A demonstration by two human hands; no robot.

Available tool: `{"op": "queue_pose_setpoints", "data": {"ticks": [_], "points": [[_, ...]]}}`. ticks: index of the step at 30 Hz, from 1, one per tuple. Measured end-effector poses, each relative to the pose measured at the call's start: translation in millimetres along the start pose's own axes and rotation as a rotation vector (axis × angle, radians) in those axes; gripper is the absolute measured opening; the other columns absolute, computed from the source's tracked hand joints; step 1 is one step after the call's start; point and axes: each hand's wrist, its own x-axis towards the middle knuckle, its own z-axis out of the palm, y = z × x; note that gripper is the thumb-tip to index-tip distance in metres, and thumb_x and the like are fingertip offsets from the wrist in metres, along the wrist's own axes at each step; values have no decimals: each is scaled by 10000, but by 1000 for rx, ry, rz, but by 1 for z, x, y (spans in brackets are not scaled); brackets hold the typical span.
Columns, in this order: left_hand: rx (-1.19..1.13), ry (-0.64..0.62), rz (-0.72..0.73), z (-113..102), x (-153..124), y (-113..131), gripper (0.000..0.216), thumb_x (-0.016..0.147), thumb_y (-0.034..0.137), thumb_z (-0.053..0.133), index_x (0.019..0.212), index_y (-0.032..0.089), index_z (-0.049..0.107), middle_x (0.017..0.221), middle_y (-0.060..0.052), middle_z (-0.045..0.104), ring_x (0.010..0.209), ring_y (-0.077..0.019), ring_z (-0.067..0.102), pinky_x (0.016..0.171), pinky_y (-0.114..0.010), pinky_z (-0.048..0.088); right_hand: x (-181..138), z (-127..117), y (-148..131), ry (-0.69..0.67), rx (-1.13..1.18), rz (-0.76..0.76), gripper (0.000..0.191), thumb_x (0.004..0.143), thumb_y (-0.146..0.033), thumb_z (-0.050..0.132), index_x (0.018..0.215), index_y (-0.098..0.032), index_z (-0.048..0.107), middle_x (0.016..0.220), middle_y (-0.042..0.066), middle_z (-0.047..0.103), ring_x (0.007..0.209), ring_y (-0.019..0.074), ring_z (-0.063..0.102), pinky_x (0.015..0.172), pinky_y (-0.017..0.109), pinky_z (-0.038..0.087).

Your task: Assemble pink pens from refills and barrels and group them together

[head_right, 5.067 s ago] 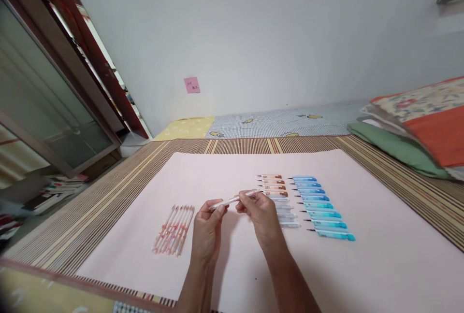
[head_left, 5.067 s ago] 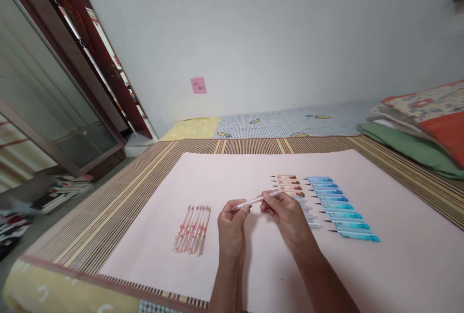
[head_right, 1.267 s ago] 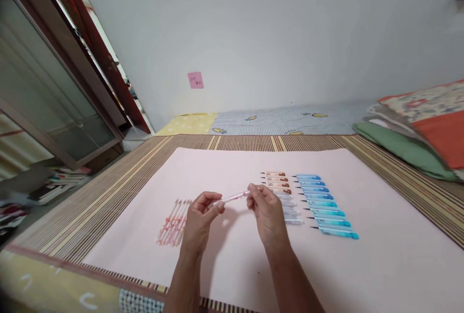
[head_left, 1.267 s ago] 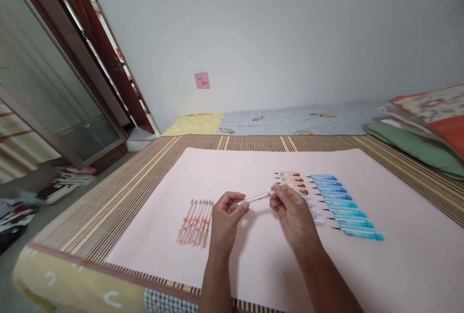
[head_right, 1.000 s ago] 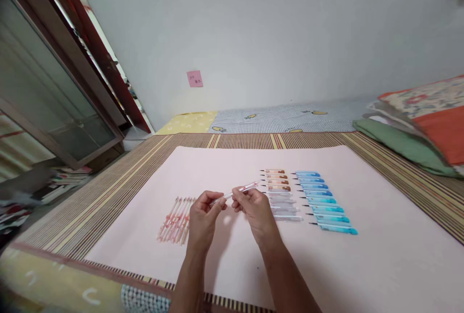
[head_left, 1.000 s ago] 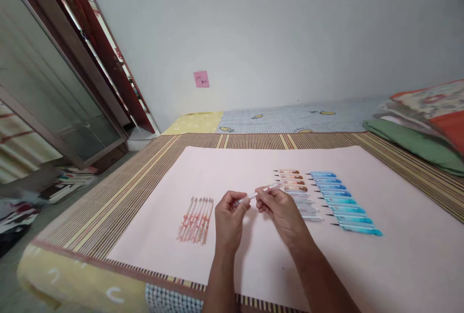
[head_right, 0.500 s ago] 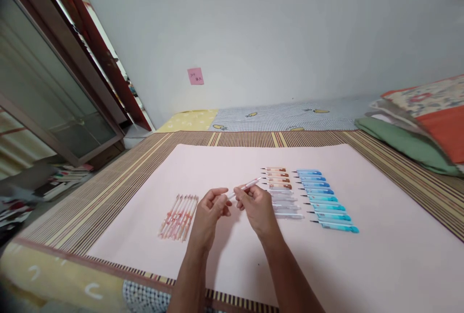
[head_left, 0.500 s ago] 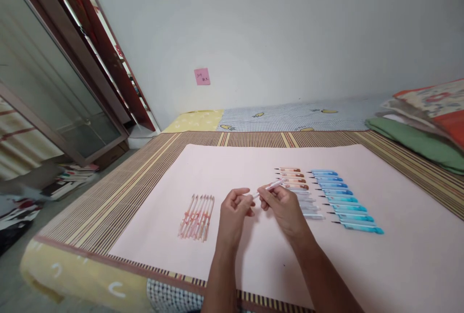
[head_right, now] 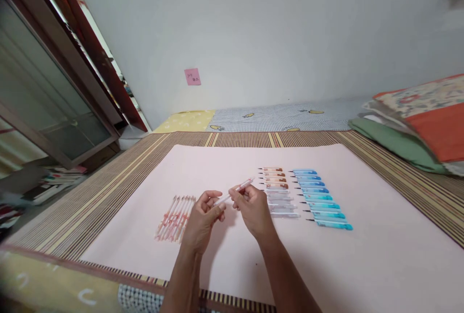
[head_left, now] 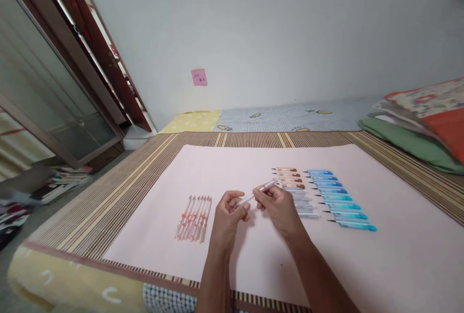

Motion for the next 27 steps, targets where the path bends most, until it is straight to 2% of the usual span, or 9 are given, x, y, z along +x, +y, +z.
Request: {"op": "queue_pose_setpoints", "data": {"ticks": [3,5,8,11,13,18,21,24,27], "points": [[22,-16,-18,-2,-1,0,377,714,470,830,801,148,654,583,20,608,465,-79,500,500,-215,358,-1,0,-1,-17,-21,-23,389,723,-541,774,753,-164,680,562,-10,600,518,123,536,520,260,445],[30,-18,-92,-2,-1,-1,475,781,596,723,747,127,662,508,3,579,403,-76,448,455,-224,302,-1,0,-1,-29,-22,-34,383,739,-537,766,769,-164,684,573,-9,604,526,124,543,526,259,450],[-9,-3,-158,-2,-1,0,600,777,692,665,839,96,696,529,-24,610,385,-81,452,429,-229,257,0,-1,2,-31,-21,-30,394,743,-547,765,779,-163,685,587,-4,615,531,126,548,527,260,453],[-75,-1,-97,0,-2,3,555,669,524,851,1026,138,671,647,4,660,457,-79,522,461,-204,310,1,-2,3,6,-20,-1,436,700,-584,784,750,-164,676,579,0,618,510,125,535,510,265,447],[-78,7,-59,0,-2,4,523,596,388,922,984,156,658,670,14,671,483,-75,540,484,-194,344,2,-2,2,31,-14,24,471,659,-615,798,720,-166,669,567,2,616,492,124,524,494,268,440],[-61,31,-120,-1,-1,-1,489,736,587,767,742,113,644,516,-6,598,377,-61,454,410,-199,252,0,0,-6,-2,34,27,475,636,-614,817,703,-164,680,589,10,630,521,131,551,511,270,455],[-81,70,-163,0,-1,-1,587,741,674,713,814,93,667,516,-29,613,375,-74,476,402,-200,240,0,0,-6,-22,48,27,459,647,-600,818,701,-164,685,601,12,636,535,133,561,523,272,460],[-125,48,-99,1,-1,2,564,635,517,872,984,126,667,668,-38,699,465,-84,556,459,-190,335,1,-1,-2,10,44,57,479,626,-617,823,691,-163,684,581,11,631,516,132,549,506,273,444],[-118,32,-63,1,-1,4,452,591,390,920,860,139,657,654,-13,684,466,-70,543,464,-183,343,2,-1,1,18,61,73,486,614,-616,831,695,-158,687,573,9,626,509,128,537,495,268,427]]}}
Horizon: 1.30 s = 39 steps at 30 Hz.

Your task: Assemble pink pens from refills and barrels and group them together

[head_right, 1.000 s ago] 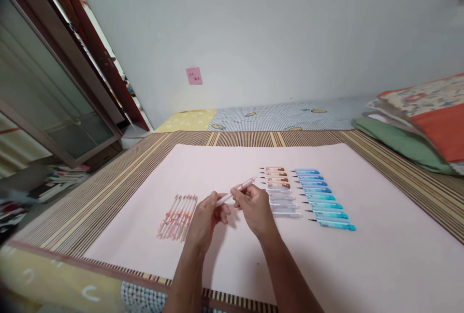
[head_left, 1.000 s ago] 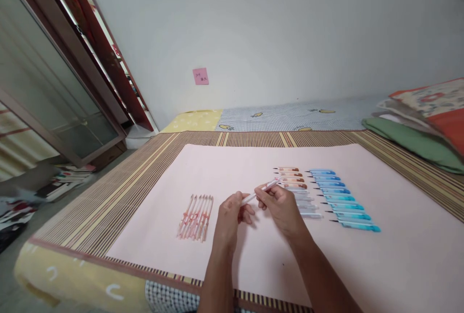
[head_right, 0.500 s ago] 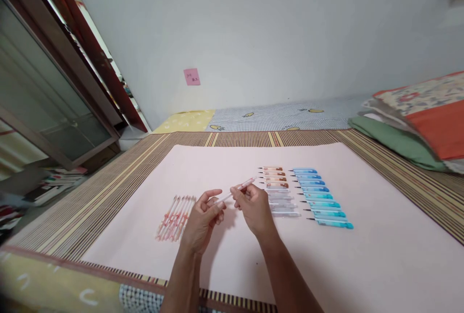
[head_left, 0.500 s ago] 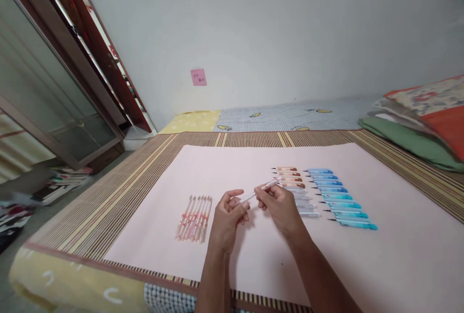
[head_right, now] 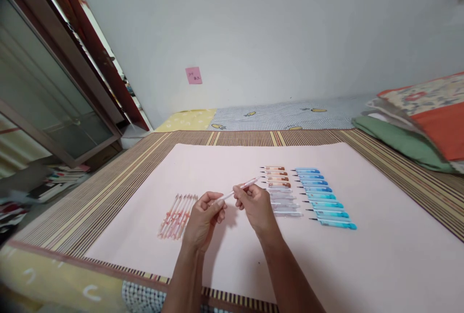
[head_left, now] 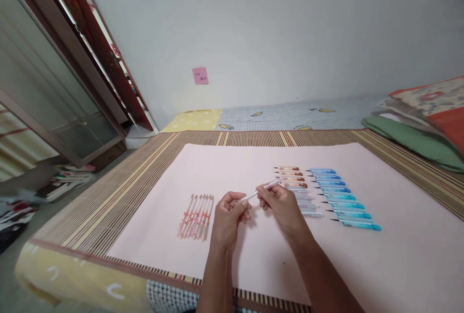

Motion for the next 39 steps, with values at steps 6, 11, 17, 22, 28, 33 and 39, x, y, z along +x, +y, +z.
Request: {"op": "queue_pose_setpoints", "data": {"ticks": [6,11,17,22,28,33,39], "points": [[79,82,-98,-3,1,-7,591,715,705,716,640,123,641,433,7,535,340,-61,422,382,-201,219,-3,1,-2,-26,48,2,425,677,-561,820,759,-158,713,608,3,627,545,120,532,532,266,431],[78,112,-122,-5,3,-6,626,653,735,743,648,115,657,438,4,541,344,-58,423,388,-200,218,-4,2,-4,8,168,31,400,683,-523,836,782,-154,716,643,-1,617,571,110,519,546,261,418],[30,116,-162,-9,3,-3,530,577,595,866,679,120,655,462,32,537,362,-48,420,390,-189,224,-1,-4,0,123,349,48,356,655,-444,881,829,-176,726,789,19,660,646,116,565,572,258,461],[-63,149,-173,-15,4,0,476,579,502,902,693,107,661,492,25,557,408,-49,451,400,-176,274,7,-12,9,126,500,85,313,703,-426,850,867,-197,713,880,48,705,687,137,595,598,278,515],[-302,182,-107,-18,5,1,393,616,399,914,737,100,688,525,32,565,481,-49,495,457,-152,392,3,-3,24,47,615,329,262,698,-370,862,799,-187,706,760,13,671,587,100,549,511,230,473],[-353,145,-86,-19,5,2,403,636,411,908,760,92,696,548,33,559,497,-43,498,473,-146,409,-3,8,45,15,530,500,247,715,-361,846,794,-171,711,726,44,694,558,118,570,467,227,446],[-355,132,-85,-23,6,1,377,655,395,901,794,105,705,584,34,563,524,-38,504,495,-137,421,-8,15,62,-43,481,579,240,793,-396,762,826,-162,715,782,100,743,557,138,606,488,242,467]]}}
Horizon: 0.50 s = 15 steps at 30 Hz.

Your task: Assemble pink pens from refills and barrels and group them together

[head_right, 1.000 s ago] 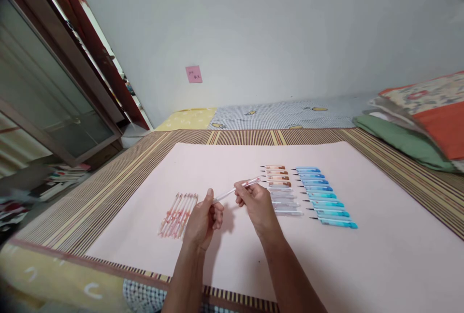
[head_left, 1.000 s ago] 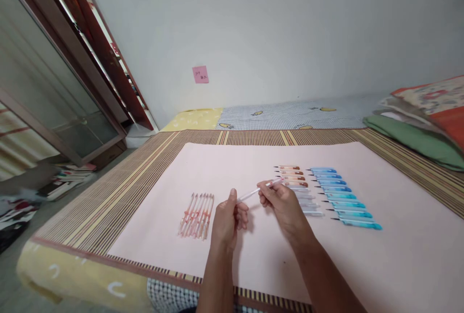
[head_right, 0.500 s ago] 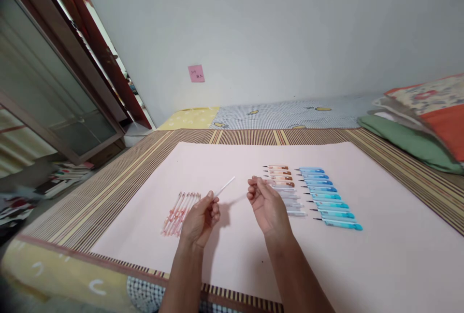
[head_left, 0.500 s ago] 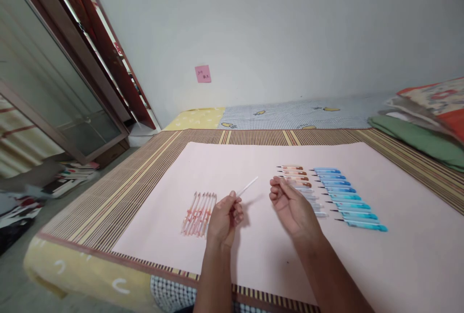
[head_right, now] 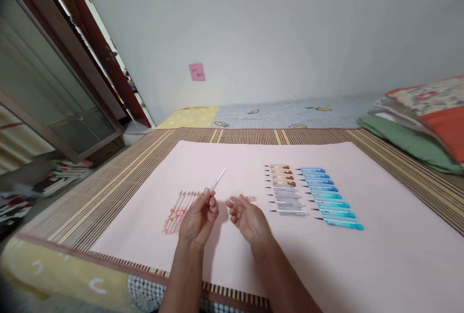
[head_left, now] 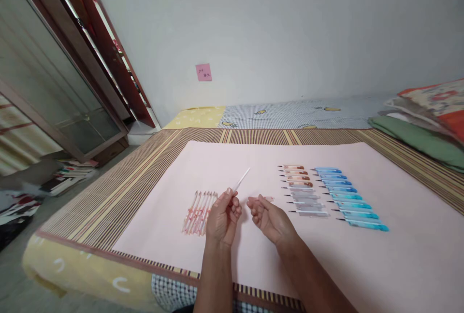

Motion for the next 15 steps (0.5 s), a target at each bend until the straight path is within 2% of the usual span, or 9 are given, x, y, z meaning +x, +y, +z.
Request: {"op": "queue_pose_setpoints", "data": {"ticks": [4,6,9,12,15], "points": [[-9,6,6,-2,0,2,362,665,393,889,790,108,706,585,34,565,521,-47,511,492,-152,428,-7,10,7,-89,-62,136,296,839,-435,695,832,-142,729,785,116,746,528,122,585,486,228,436],[4,-3,7,-1,-1,3,370,652,393,894,793,111,701,587,36,569,509,-46,504,478,-155,417,-12,16,6,-161,-131,131,292,802,-432,734,831,-141,731,750,84,728,517,106,568,478,206,394],[29,-13,9,0,-3,6,378,592,346,928,763,122,675,589,39,580,510,-42,509,479,-142,408,-18,21,-4,-189,-209,-94,340,727,-460,808,865,-156,743,725,28,684,542,97,559,481,199,362],[49,-3,1,0,-5,7,390,554,301,948,738,136,646,592,33,603,521,-43,527,503,-135,422,-27,24,-25,-90,-216,-356,386,725,-509,807,924,-181,764,819,38,692,636,118,587,538,228,421],[96,-13,-6,2,-6,6,388,566,300,943,764,139,651,604,21,633,533,-52,552,520,-141,433,-37,27,-44,-50,-286,-504,397,755,-525,780,984,-200,776,916,64,718,717,143,603,629,270,483]]}}
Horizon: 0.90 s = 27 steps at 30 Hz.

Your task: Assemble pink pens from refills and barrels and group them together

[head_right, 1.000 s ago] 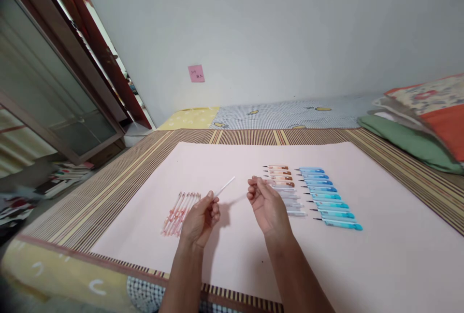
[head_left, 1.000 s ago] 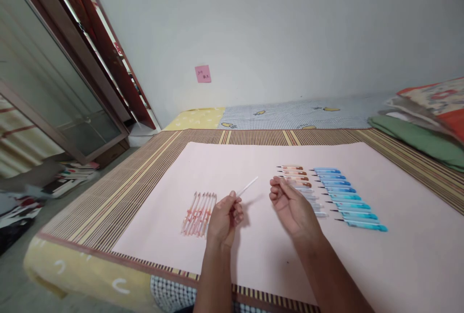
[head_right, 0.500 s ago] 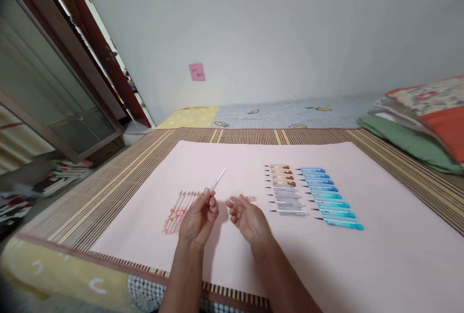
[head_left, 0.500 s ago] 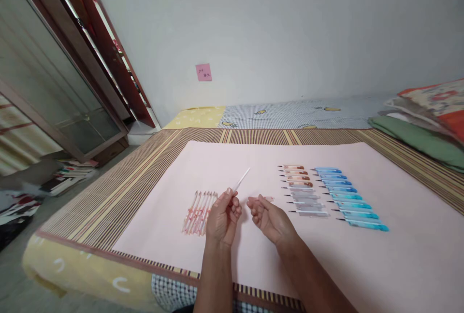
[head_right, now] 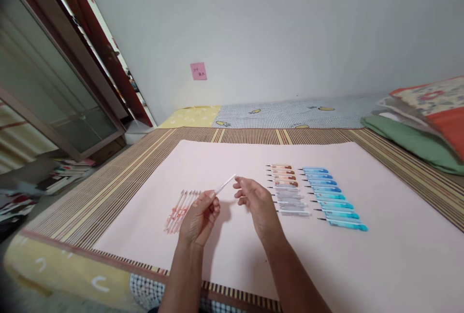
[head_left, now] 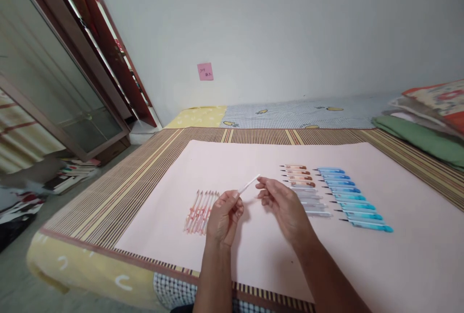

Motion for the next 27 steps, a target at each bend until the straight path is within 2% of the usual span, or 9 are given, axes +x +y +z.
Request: {"op": "queue_pose_setpoints", "data": {"ticks": [4,7,13,20,27], "points": [[137,-96,19,3,-1,-3,390,594,310,927,836,128,680,639,-24,691,540,-83,600,507,-162,419,0,-2,-13,22,-169,-91,339,742,-487,796,914,-195,791,736,34,699,633,133,569,634,281,491],[161,-107,32,5,-1,-5,431,563,277,940,878,126,687,676,-43,723,550,-93,619,516,-169,427,2,-4,-14,63,-180,-113,321,727,-495,799,799,-183,778,650,28,680,599,139,587,607,279,510],[115,-109,30,5,-1,-7,458,559,248,946,924,123,699,740,-59,751,608,-101,657,600,-184,503,8,-13,-14,213,-16,-106,337,666,-481,859,747,-176,742,760,35,716,620,138,657,546,238,541],[37,-125,48,7,-2,-8,411,619,260,927,935,116,708,741,-48,735,618,-97,655,600,-182,513,8,-16,-17,229,78,-100,406,630,-522,886,755,-171,725,733,24,699,600,123,652,542,226,549],[-123,-82,15,4,1,-9,321,665,302,908,801,107,692,711,-47,708,599,-90,634,585,-178,517,11,-21,-14,230,173,-108,378,653,-480,890,798,-174,722,797,19,690,632,110,644,564,218,540]]}}
